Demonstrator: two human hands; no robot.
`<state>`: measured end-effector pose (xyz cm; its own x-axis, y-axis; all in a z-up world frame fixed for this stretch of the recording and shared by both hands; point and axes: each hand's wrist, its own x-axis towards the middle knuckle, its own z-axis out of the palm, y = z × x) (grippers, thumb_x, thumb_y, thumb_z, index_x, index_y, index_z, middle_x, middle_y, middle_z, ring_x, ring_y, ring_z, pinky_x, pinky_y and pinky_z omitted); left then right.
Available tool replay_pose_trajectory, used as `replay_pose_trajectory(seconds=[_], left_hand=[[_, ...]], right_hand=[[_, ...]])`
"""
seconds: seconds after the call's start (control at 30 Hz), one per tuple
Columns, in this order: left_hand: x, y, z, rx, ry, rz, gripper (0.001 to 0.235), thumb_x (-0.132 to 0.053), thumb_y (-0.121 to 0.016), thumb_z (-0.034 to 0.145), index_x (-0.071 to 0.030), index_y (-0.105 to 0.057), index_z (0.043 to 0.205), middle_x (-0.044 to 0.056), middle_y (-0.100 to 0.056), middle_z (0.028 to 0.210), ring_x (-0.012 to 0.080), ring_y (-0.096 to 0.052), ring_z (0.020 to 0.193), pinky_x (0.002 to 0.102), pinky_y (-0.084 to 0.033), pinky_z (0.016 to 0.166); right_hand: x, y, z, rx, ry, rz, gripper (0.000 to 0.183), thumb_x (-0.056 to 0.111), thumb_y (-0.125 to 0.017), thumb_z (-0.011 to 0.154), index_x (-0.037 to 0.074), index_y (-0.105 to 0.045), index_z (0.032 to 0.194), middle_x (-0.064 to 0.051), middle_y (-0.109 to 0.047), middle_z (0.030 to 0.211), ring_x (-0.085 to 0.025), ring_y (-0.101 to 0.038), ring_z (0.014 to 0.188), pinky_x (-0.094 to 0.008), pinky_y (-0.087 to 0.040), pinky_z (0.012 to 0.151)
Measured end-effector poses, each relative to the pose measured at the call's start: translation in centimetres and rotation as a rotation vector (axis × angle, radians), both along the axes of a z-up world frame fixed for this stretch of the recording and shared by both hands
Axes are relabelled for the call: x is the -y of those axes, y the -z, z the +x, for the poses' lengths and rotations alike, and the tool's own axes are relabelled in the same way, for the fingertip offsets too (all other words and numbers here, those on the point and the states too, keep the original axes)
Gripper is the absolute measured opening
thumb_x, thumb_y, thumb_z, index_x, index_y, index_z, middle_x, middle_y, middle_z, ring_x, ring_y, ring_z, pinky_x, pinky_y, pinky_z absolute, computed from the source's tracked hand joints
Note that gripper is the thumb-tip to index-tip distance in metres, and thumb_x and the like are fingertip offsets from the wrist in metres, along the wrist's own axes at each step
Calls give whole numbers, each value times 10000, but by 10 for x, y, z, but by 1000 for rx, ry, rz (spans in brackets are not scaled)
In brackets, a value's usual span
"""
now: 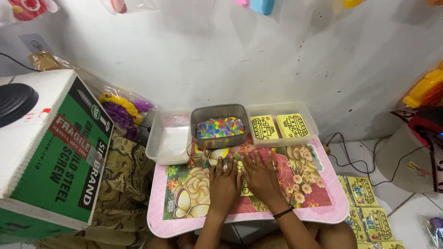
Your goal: The person places small, colorful puzzle pieces into clear plastic bags containing yellow cards with printed designs. They handle the bags and cards by hand, arranging the pieces inside before setting the completed packages aside.
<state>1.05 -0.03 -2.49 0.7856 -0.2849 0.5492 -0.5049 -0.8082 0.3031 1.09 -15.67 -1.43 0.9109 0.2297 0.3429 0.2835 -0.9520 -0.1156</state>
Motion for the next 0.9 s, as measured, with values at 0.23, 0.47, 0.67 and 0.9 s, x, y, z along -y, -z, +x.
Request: replay_pose_trajectory(seconds=[0.23, 0.47, 0.67, 0.9], left_hand=[[-2, 10, 1, 39, 13, -80, 450, -266, -548, 1012, -33, -605, 1393, 140, -611, 1432, 420, -441, 1399, 553, -265, 1139], [-10, 7, 19, -184, -22, -318, 375, -245, -579, 1000, -37, -662, 1301, 136, -656, 1343, 317, -535, 1340, 509, -344, 1073], [-8, 4, 25, -135, -56, -296, 236, -175, -681, 906, -45, -710, 1101, 120, -686, 1252, 325, -572, 1208, 529, -368, 977], [-7, -1, 24, -211, -45, -497, 205, -144, -734, 851, -65, -661, 1026, 83, -675, 1009, 314, -565, 1113, 509, -335, 958]], right_hand=[[-1, 4, -1, 23, 58, -4, 509, 373, -449, 998, 148, -533, 1447, -80, -548, 1484, -322, -357, 1464, -723, -99, 1135], [-4, -1, -3, 18, 91, 17, 513, 418, -483, 998, 173, -538, 1445, -52, -554, 1474, -310, -373, 1459, -757, -79, 1138], [-4, -10, -5, -17, 94, 24, 506, 413, -510, 985, 175, -551, 1429, -50, -563, 1465, -311, -378, 1447, -764, -58, 1139], [11, -8, 0, -110, 110, 404, 599, 389, -731, 878, 151, -592, 1410, -115, -598, 1420, -249, -459, 1428, -637, -39, 1227]])
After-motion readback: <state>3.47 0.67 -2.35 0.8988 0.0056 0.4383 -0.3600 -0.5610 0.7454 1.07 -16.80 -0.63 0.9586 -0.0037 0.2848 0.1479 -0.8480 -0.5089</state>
